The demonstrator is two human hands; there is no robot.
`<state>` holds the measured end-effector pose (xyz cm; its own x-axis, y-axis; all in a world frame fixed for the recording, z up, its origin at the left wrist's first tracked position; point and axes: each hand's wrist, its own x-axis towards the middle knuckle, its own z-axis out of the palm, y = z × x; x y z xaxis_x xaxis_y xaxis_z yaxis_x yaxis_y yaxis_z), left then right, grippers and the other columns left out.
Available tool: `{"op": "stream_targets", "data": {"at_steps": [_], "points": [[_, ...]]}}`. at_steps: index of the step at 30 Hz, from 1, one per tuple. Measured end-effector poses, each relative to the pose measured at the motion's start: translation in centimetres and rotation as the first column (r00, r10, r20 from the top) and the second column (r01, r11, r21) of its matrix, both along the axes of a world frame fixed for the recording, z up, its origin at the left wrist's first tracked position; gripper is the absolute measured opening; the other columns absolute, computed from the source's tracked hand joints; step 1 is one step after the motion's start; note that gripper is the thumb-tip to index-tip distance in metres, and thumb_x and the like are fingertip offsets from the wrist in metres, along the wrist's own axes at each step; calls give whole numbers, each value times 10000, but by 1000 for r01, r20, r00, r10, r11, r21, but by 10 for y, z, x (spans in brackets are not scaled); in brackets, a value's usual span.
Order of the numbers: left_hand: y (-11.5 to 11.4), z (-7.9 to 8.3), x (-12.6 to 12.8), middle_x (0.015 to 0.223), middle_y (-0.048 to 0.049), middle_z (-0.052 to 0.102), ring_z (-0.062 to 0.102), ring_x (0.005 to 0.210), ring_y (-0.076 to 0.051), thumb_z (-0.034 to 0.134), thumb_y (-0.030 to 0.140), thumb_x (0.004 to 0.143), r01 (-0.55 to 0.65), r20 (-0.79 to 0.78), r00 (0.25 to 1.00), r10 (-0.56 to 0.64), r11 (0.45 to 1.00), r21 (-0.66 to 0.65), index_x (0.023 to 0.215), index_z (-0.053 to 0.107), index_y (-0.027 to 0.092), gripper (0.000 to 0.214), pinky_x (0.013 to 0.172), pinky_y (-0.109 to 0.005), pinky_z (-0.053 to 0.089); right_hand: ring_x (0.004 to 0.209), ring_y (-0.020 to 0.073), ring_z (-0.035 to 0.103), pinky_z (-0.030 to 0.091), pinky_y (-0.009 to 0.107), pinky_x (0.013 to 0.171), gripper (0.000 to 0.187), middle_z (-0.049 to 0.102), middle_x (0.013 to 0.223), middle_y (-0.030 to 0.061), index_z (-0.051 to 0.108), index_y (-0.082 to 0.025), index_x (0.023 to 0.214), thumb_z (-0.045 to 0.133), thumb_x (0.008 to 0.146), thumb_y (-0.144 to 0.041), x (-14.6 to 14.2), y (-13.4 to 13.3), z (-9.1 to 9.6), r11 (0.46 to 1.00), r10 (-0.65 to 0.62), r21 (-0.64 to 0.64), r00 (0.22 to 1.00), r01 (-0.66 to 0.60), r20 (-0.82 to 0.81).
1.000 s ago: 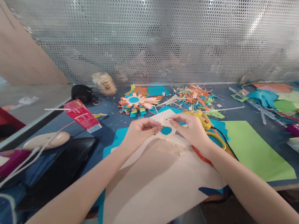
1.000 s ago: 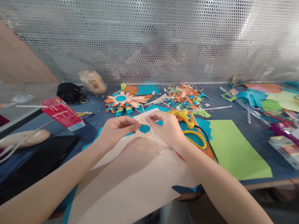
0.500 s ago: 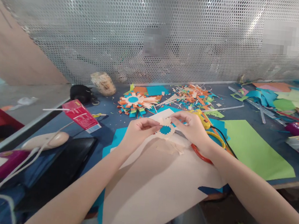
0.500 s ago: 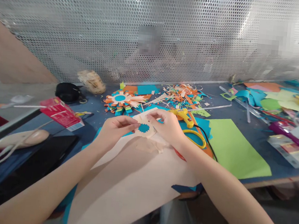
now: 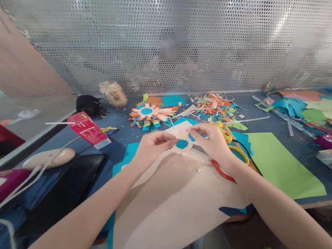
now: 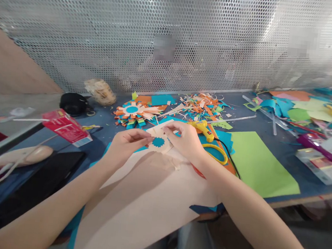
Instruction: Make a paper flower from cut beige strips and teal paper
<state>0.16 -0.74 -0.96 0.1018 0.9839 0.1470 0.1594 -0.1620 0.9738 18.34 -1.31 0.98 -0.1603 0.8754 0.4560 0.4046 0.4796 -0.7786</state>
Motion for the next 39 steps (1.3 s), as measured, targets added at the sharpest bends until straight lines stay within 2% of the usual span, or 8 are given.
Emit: {"op": "stream_targets", "data": {"at_steps": [7,12,15,23,28,31,34,39], "points": [[8,0,-5,615,6,609,545,529,-104,714,421,556,-24,13,1000,24,999,-21,729,581,152,346,524,-234,453,776,157,604,427,270,694,147,680,793,28,640,-190,783,494,797,-190,21,12,-1,970,-191,207,929,128,318],[12,1,-10,633,16,597,543,537,-100,719,411,547,102,-42,993,-107,990,-97,792,547,159,391,504,-214,419,620,131,552,360,233,571,195,633,685,26,611,-183,709,473,813,-276,32,19,-1,960,-277,113,807,256,522],[14,0,-11,643,8,588,535,538,-98,712,406,555,54,-34,998,-56,997,-59,758,557,145,365,482,-208,404,530,107,490,304,217,508,282,579,590,10,569,-177,631,443,827,-335,30,16,0,969,-208,23,762,246,613],[19,0,-14,594,26,575,523,497,-92,731,338,518,-48,67,996,53,995,-83,804,539,137,399,451,-210,414,679,124,568,352,204,576,107,654,763,28,619,-173,766,530,773,-232,18,5,1,985,-11,-128,780,116,626],[19,0,-13,637,24,589,565,565,-110,754,281,471,-68,128,988,84,990,-125,826,518,142,449,506,-236,475,685,124,578,368,209,580,127,661,798,38,626,-162,825,519,792,-221,10,4,-2,983,74,-178,809,38,583],[22,-4,-12,627,23,584,561,550,-105,746,262,488,-139,134,979,152,986,-97,838,524,138,432,474,-213,458,786,151,579,376,248,689,148,664,826,46,641,-162,815,494,809,-176,3,3,-9,989,145,-76,737,-127,660],[27,-14,-11,646,20,587,569,568,-104,730,254,515,-246,259,931,258,966,-78,862,522,140,420,471,-202,454,927,187,551,345,319,798,198,659,946,57,618,-179,969,472,836,-167,-7,-2,-18,946,193,24,623,-323,758],[37,-31,-8,629,28,574,566,573,-99,717,237,525,-325,429,835,345,938,-123,845,508,141,395,472,-195,447,1003,221,497,321,366,813,391,594,1126,118,457,-129,1204,422,819,-71,-16,-11,-28,855,92,167,460,-491,883]]}}
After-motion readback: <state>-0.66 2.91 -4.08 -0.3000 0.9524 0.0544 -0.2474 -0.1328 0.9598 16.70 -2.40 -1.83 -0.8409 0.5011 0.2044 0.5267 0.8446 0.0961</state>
